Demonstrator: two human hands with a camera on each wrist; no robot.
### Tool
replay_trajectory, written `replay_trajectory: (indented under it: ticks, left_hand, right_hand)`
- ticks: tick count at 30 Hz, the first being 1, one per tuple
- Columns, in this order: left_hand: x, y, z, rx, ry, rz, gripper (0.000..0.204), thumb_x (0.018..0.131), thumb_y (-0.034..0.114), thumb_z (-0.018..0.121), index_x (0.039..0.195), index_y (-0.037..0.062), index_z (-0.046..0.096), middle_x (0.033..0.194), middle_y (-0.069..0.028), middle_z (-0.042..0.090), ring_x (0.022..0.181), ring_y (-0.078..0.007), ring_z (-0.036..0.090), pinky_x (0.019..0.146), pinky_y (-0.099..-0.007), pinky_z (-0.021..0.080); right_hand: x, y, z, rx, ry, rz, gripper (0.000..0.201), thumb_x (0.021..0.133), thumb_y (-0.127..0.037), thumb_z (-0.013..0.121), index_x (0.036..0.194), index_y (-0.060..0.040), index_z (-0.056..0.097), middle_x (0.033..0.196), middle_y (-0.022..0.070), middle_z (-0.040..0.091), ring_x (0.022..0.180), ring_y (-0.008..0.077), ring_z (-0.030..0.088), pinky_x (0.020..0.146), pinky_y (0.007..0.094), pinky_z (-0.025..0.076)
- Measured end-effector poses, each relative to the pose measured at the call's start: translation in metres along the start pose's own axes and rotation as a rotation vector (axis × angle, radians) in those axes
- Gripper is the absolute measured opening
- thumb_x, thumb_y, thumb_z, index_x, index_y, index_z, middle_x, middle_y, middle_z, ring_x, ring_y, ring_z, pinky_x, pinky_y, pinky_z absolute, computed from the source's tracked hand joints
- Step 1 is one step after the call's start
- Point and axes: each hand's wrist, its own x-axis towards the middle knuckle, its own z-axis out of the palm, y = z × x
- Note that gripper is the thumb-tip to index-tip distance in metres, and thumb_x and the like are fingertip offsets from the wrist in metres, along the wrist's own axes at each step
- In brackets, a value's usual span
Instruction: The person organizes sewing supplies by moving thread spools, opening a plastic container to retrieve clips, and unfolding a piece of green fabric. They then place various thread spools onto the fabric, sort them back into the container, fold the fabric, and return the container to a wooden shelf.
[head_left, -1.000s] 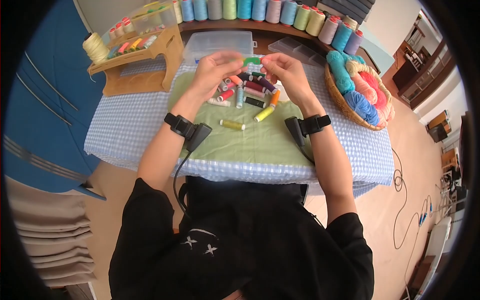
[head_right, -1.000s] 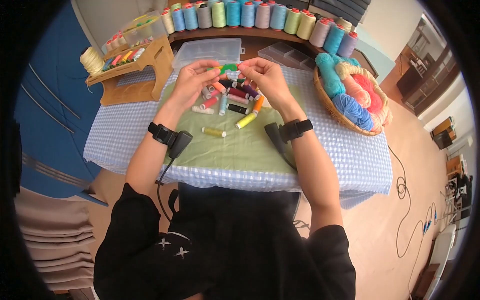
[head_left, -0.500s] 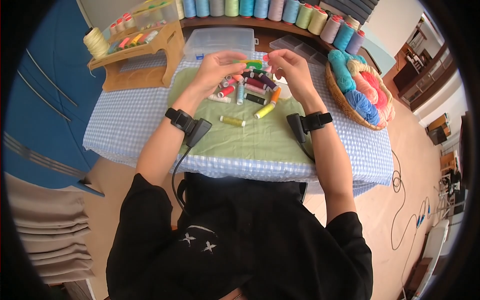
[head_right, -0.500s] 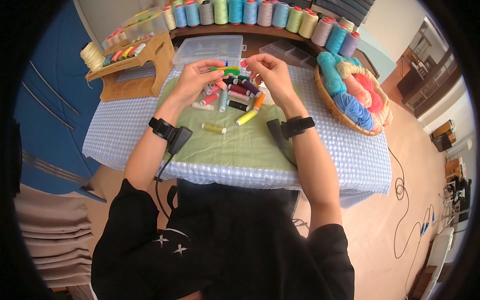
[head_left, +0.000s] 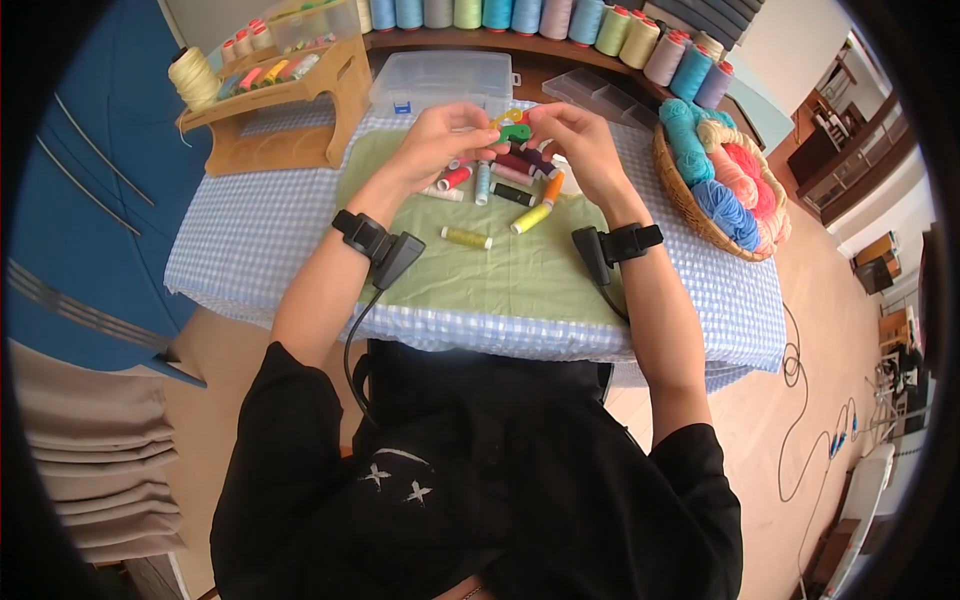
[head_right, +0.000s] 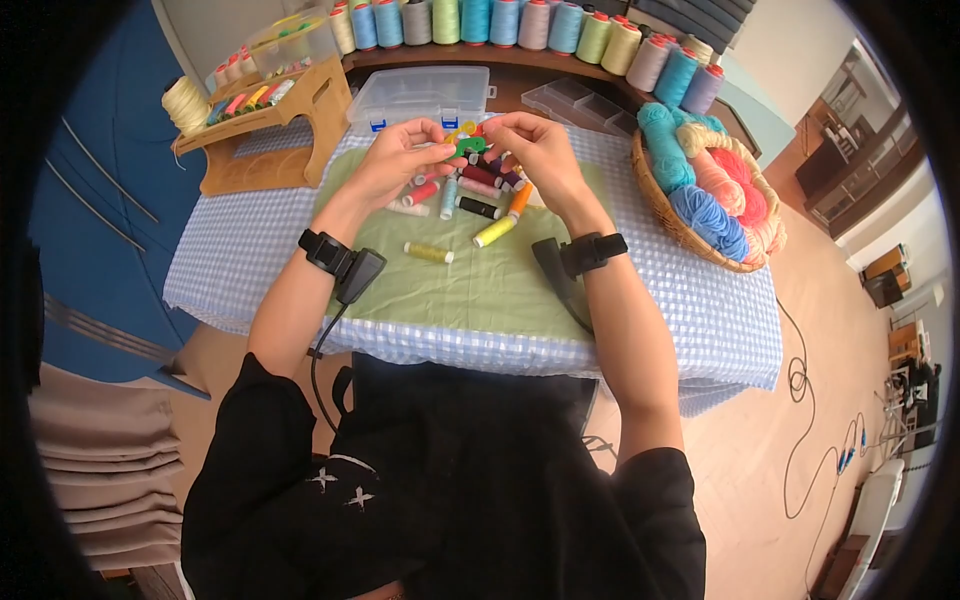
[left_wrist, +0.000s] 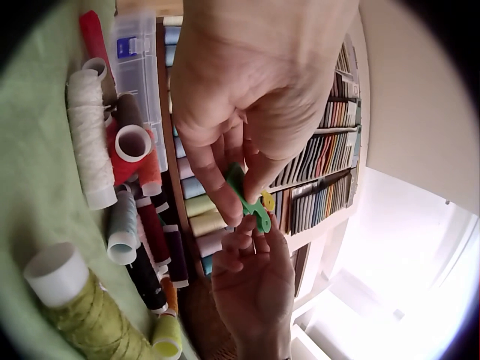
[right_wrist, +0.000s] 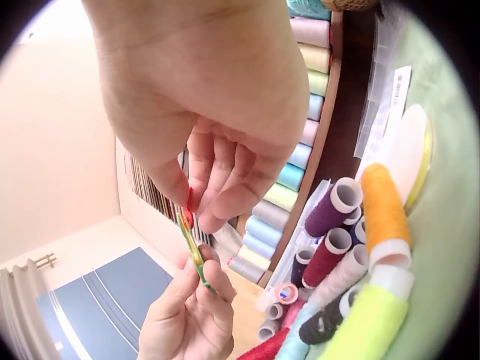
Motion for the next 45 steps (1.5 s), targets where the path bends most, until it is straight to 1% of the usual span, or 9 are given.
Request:
replay_trajectory:
  ticks: [6,12,21,25,27,31,36,40,45]
  left_hand:
    - [-0.006,0.01,0.007,0.055,-0.012,0.019,0.036,0.092,0.001,0.068,0.125,0.0007,0.055,0.116,-0.0125,0.063,0.097,-0.0243,0.072,0.071,-0.0255,0.06]
    - [-0.008,0.01,0.009,0.06,-0.047,0.004,0.044,0.091,0.003,0.07,0.131,0.0001,0.052,0.119,-0.0126,0.062,0.096,-0.0236,0.072,0.07,-0.0263,0.06]
    - [-0.006,0.011,0.008,0.062,-0.079,-0.047,0.028,0.097,0.015,0.065,0.119,-0.0014,0.06,0.107,-0.0105,0.067,0.093,-0.0229,0.073,0.065,-0.0252,0.061]
    - [-0.004,0.004,0.004,0.051,-0.111,-0.014,0.029,0.098,0.02,0.065,0.117,-0.0011,0.06,0.102,-0.009,0.067,0.094,-0.0238,0.073,0.065,-0.0242,0.061]
    - [-0.004,0.003,0.004,0.048,-0.103,-0.019,0.029,0.098,0.022,0.065,0.116,-0.0009,0.061,0.102,-0.0088,0.067,0.096,-0.0247,0.073,0.065,-0.0241,0.062]
    - [-0.005,0.003,0.007,0.065,-0.059,-0.011,0.027,0.098,0.023,0.065,0.114,0.0009,0.061,0.101,-0.0067,0.067,0.09,-0.0181,0.071,0.068,-0.0239,0.06]
    - [-0.005,0.003,0.005,0.1,-0.032,0.007,0.026,0.096,0.025,0.069,0.109,0.0031,0.066,0.099,-0.0046,0.069,0.084,-0.0095,0.065,0.069,-0.0214,0.054]
    - [-0.004,0.002,0.003,0.119,0.035,0.03,0.027,0.093,0.024,0.072,0.109,0.0025,0.069,0.098,-0.0059,0.071,0.087,-0.0098,0.065,0.071,-0.0227,0.05]
    - [-0.004,0.001,0.009,0.05,0.104,-0.003,0.027,0.093,0.021,0.072,0.113,0.0017,0.07,0.102,-0.007,0.072,0.089,-0.0123,0.067,0.074,-0.0243,0.05]
  right_hand:
    - [-0.001,-0.001,0.002,0.037,0.042,-0.018,0.02,0.096,-0.018,0.066,0.105,-0.0015,0.072,0.092,0.0047,0.072,0.077,0.0085,0.063,0.064,0.0244,0.049]
    - [-0.001,0.0,0.003,0.087,0.058,-0.004,0.02,0.095,-0.018,0.068,0.104,-0.0014,0.073,0.093,0.0042,0.072,0.076,0.0074,0.061,0.064,0.024,0.049]
    - [-0.001,0.005,0.004,0.055,0.044,0.026,0.02,0.092,-0.021,0.073,0.101,-0.0034,0.076,0.082,0.0005,0.068,0.067,0.006,0.055,0.058,0.0212,0.043]
    - [0.0,0.007,0.006,0.036,0.029,0.019,0.018,0.092,-0.02,0.072,0.1,-0.0035,0.075,0.082,0.0007,0.068,0.067,0.006,0.055,0.058,0.021,0.043]
    - [-0.001,0.006,0.007,0.043,0.007,0.038,0.017,0.093,-0.019,0.071,0.099,-0.0034,0.075,0.085,0.0008,0.069,0.067,0.0061,0.056,0.059,0.021,0.044]
    - [-0.003,0.003,0.006,0.041,-0.061,0.025,0.016,0.093,-0.018,0.07,0.099,-0.0033,0.072,0.09,0.0018,0.071,0.07,0.0064,0.058,0.061,0.0214,0.046]
    - [-0.005,-0.002,0.005,0.047,-0.147,0.016,0.017,0.097,-0.019,0.066,0.102,-0.003,0.067,0.098,0.0045,0.07,0.083,0.0104,0.064,0.067,0.0242,0.05]
    - [-0.006,-0.003,0.004,0.09,-0.191,0.001,0.015,0.097,-0.016,0.066,0.102,-0.0025,0.064,0.102,0.007,0.069,0.09,0.0144,0.067,0.07,0.0259,0.052]
    - [-0.004,-0.004,0.006,0.03,-0.096,-0.067,0.013,0.095,-0.011,0.069,0.1,0.0007,0.065,0.098,0.0107,0.072,0.086,0.0161,0.071,0.072,0.0257,0.057]
